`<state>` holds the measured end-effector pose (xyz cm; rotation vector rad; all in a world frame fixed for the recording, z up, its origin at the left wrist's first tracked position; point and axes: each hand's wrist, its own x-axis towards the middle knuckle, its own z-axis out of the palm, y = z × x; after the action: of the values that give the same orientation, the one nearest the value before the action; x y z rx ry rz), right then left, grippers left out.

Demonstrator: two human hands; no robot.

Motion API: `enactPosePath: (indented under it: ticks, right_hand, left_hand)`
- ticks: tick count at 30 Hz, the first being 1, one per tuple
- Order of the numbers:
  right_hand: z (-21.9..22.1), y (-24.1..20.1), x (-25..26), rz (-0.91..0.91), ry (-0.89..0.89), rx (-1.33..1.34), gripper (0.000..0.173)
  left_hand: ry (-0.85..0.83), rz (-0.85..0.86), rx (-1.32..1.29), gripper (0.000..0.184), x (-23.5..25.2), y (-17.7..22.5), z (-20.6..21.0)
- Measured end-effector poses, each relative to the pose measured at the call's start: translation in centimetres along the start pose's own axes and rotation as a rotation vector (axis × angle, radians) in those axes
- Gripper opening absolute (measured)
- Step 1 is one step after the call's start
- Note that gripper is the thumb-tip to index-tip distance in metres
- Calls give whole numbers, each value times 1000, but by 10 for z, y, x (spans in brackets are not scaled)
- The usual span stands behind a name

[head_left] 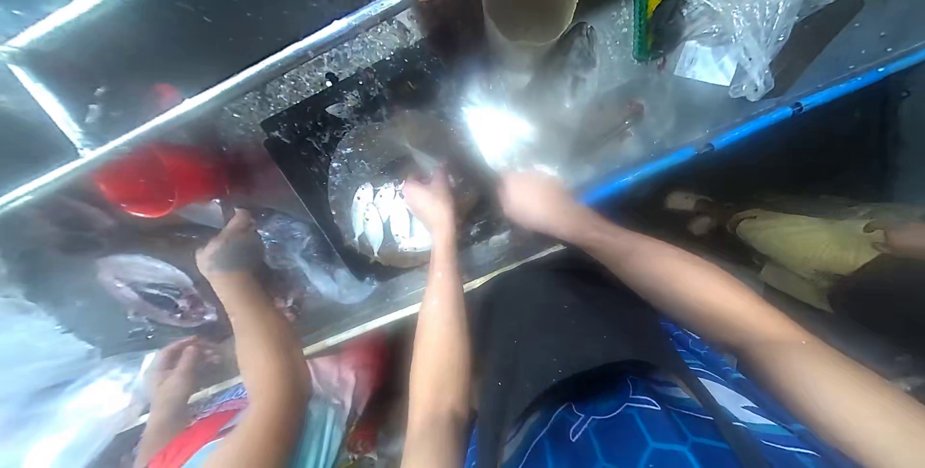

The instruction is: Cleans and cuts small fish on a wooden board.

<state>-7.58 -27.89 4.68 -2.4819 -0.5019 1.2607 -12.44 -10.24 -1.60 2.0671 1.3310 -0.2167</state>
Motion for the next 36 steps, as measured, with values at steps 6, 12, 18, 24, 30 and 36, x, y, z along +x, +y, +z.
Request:
enactPosePath:
  ticks: [6,12,18,24,30,36]
  right_hand:
    - [11,-2,22,-34,84,-88,33]
    - [24,7,29,-21,86,-47,36]
    - [-21,93,-4,104,322,31,43]
    - [-11,96,-34,19,240,35,39]
    - [14,51,14,-109,-124,110,38]
    - [27,58,10,-10,62,65,38]
  left_hand:
    - [8,-88,8,34,-3,1,0]
    - [-38,-149,-122,31,0,-4,-8]
    - [-248,156,-137,42,-10,-15,-25]
    - [-326,293,674,49,16,-55,-67]
    - [-402,334,504,45,27,-44,-71]
    - [-368,430,427,39,41,-13,-54]
